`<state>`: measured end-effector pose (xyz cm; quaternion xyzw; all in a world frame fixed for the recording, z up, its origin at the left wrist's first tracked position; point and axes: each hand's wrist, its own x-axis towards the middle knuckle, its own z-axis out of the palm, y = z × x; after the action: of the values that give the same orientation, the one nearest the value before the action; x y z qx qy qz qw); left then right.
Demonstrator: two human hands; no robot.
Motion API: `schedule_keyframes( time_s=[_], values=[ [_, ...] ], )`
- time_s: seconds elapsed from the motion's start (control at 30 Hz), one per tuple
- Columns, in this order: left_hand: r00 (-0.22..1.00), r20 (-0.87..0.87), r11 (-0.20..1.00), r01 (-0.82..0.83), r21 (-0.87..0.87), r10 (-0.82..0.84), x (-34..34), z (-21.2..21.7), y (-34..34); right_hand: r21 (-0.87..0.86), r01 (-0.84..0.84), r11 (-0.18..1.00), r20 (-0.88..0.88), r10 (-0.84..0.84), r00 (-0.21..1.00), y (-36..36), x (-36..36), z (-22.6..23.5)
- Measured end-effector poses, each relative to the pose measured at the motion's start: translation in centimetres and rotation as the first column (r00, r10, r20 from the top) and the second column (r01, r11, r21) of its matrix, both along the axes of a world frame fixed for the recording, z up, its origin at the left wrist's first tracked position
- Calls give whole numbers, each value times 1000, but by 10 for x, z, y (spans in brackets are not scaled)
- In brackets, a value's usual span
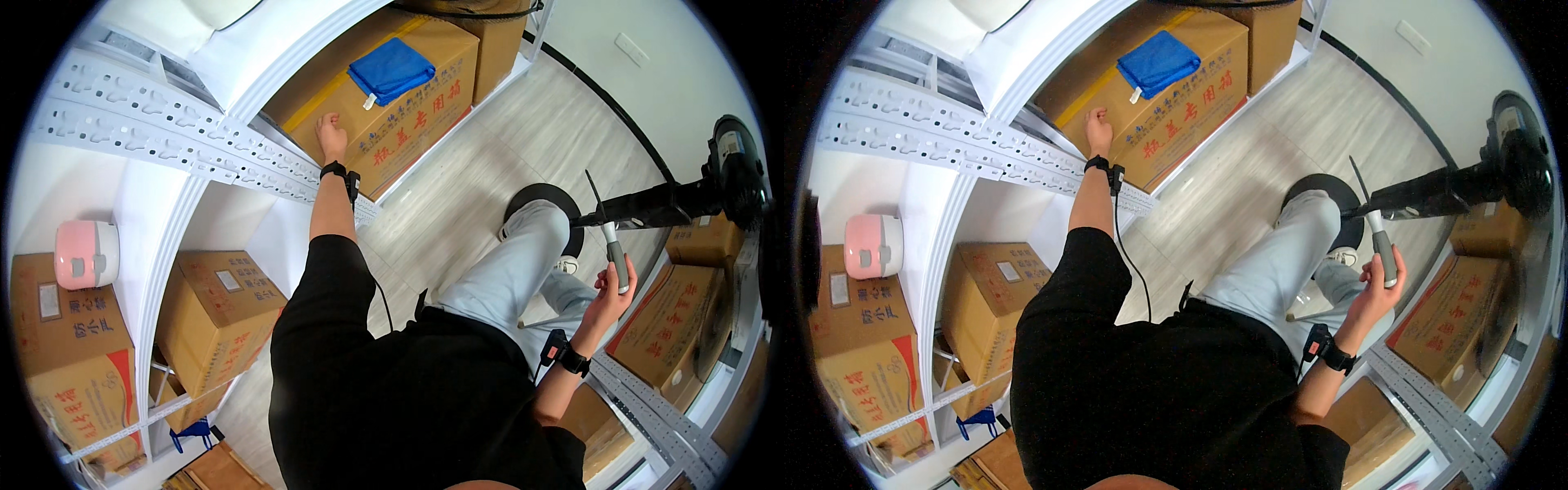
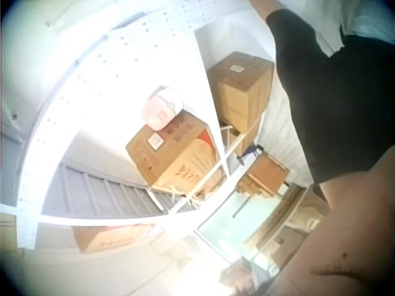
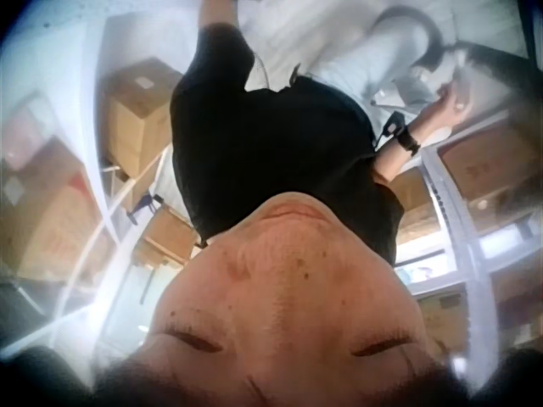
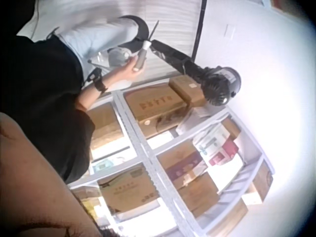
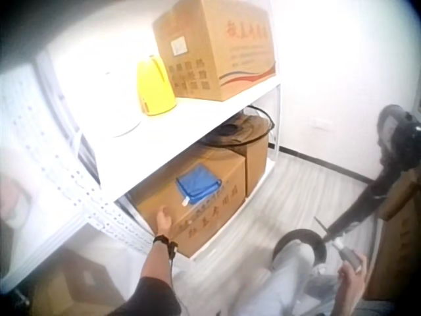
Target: The person assembles a standing fan by attaching the front grille and securing it with a screw. They then use a screwdriver to tighten screws on the fan's neck and base, ensuring the components are firmly connected.
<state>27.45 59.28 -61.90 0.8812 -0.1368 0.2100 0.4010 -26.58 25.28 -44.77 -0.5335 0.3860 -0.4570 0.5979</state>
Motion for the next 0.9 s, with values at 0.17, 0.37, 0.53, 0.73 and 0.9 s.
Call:
schedule_keyframes(
  time_s=[0.17, 0.37, 0.53, 0.73, 0.9],
  values=[
    [997, -68, 1000, -28, -3, 27, -9, 14, -3, 20, -14, 1000, 37, 13, 999, -2, -1, -1],
    [991, -66, 986, -125, -115, 118, -19, 14, 5, 74, 1, 997, 104, -9, 995, -10, -22, 0],
    [983, -181, 905, -73, -419, -4, -8, 10, 30, 78, -2, 997, 142, -10, 990, -13, -43, -7],
    [985, -139, 723, -20, -690, -105, -16, 37, 18, 59, -27, 998, 195, 15, 981, -10, -62, -5],
    [998, -44, 902, -52, -429, 37, -40, 66, -17, 83, 19, 996, 277, -42, 960, -13, -85, -12]
  ],
)
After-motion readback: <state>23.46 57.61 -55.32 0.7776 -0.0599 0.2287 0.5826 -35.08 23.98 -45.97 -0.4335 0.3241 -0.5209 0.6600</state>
